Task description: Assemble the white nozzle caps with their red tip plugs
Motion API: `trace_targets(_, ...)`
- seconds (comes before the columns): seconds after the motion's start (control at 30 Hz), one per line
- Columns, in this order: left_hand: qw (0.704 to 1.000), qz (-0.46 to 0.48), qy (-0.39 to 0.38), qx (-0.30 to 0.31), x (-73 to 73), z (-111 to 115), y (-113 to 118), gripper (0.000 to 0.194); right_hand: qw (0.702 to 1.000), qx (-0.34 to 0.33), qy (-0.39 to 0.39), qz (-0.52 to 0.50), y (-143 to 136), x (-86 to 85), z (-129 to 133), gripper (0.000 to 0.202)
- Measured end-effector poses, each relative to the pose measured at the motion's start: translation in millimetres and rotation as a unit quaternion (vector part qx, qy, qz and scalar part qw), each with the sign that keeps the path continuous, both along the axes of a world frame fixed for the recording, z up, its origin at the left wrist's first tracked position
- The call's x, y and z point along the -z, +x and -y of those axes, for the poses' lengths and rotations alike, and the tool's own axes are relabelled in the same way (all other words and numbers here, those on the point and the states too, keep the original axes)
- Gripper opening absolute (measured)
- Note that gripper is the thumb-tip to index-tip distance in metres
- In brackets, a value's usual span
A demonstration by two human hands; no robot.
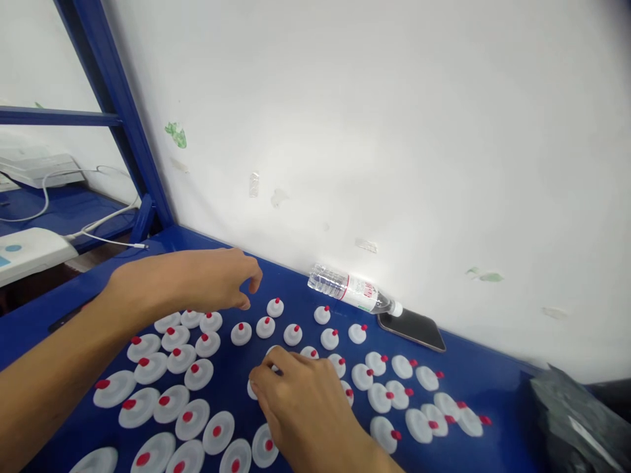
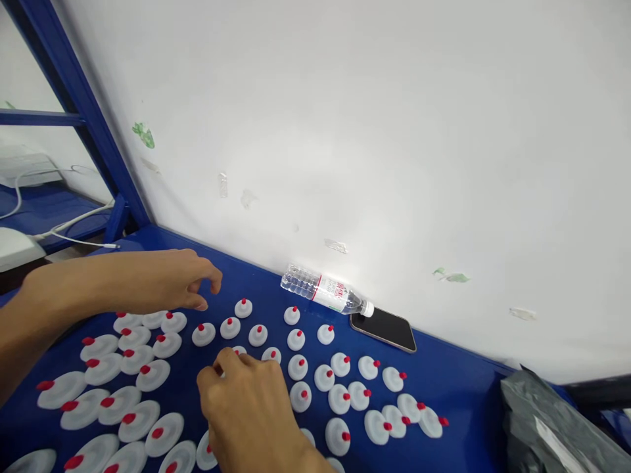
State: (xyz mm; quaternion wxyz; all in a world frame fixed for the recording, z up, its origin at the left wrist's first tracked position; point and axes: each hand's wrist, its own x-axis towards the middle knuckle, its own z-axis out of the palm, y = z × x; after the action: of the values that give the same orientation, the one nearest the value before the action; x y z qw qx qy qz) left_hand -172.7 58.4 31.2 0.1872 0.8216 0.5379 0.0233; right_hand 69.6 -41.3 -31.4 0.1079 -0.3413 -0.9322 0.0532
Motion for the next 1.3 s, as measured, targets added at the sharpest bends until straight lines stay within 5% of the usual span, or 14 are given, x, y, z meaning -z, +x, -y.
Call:
trace_targets(0.1,0.997,-0.064,-0.04,-0.013,-13.0,5.9,12.4,0.023,0.998,0.021,-0.018,-0.062,0.3,-4.0,2.4,0.01)
trace_targets(0.23,0.999,-0.006,0.015,0.035,-22.2,9.9,25.8,0.024,0.955,0.07,-0.152,-0.246,8.0,-27.3,-3.1,0.024)
trace_targets(0.37,0.993,0.032,0.1,0.055,-35.6,14.7,40.4,0.026,0.799,0.119,-0.374,-0.457,25.5,-54.3,-18.5,0.032)
trace_targets(0.47,0.986,0.106,0.113,0.061,-50.7,23.2,53.6,0.027,0.693,0.105,-0.456,-0.548,39.0,-66.4,-26.7,0.032)
trace_targets(0.63,0.965,0.248,0.07,0.058,-67.1,38.0,70.8,0.029,0.615,0.082,-0.492,-0.61,47.8,-72.2,-28.2,0.032)
trace_targets(0.87,0.957,0.265,0.101,0.062,-68.4,46.7,78.2,0.029,0.62,0.077,-0.481,-0.615,48.5,-72.7,-28.5,0.033)
trace_targets(1.1,0.941,0.181,0.266,0.103,-53.9,43.4,83.4,0.028,0.685,0.116,-0.432,-0.575,49.5,-77.9,-28.0,0.034)
trace_targets(1.3,0.909,0.177,0.353,0.133,-43.7,38.6,80.2,0.027,0.71,0.12,-0.423,-0.55,50.8,-82.0,-26.5,0.041)
